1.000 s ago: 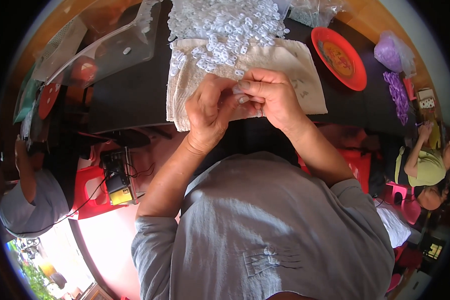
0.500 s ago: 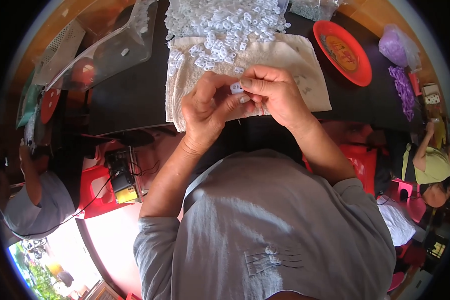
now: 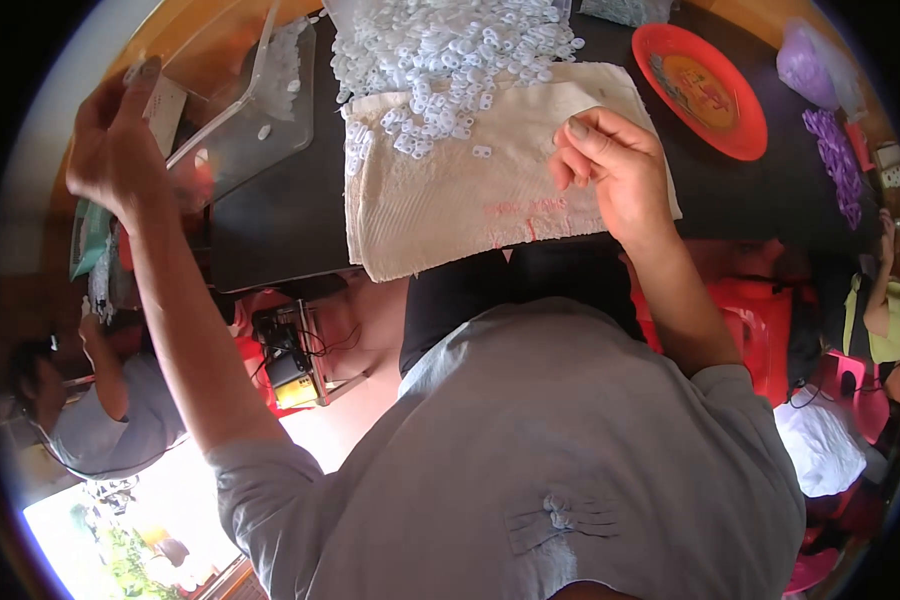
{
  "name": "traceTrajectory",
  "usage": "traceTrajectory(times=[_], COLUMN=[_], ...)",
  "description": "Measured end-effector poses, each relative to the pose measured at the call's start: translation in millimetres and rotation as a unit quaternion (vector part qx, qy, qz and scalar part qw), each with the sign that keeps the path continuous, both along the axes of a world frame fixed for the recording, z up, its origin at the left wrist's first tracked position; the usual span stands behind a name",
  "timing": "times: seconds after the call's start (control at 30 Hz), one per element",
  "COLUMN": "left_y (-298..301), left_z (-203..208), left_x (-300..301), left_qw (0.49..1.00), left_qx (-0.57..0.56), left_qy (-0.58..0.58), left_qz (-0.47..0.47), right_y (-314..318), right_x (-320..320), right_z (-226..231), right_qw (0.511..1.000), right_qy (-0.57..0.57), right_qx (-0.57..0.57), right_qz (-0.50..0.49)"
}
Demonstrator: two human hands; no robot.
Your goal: The recorder is manually assembling or inspecting small white plastic rings at a shared workbench.
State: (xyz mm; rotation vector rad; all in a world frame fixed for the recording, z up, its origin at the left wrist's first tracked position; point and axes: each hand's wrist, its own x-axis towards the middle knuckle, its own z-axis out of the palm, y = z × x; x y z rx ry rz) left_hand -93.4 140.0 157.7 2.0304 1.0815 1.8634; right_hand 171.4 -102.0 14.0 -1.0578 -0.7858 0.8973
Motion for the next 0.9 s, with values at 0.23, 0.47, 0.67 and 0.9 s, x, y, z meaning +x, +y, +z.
traceTrajectory(times=[0.23,0.47,0.67,0.9], left_y=[47,16,12,-61], left_z=[-44,-71,-74,-79], left_x=[1,31,29,61], left_qw=[0.970,0.980,0.977,0.968], left_qx=[-0.139,-0.069,-0.025,0.138], left_qy=[0.172,0.176,0.193,0.140], left_qz=[-0.101,-0.069,-0.091,-0.157], right_y=[-23,-47,-31,-17], right_x=[37,71,54,57], right_z=[3,-5,-1,-11], right_qw=[0.994,0.907,0.722,0.697], right_qy=[-0.052,-0.405,-0.684,-0.712], right_qx=[0.008,-0.002,0.045,0.010], right_qz=[-0.091,-0.114,-0.094,-0.079])
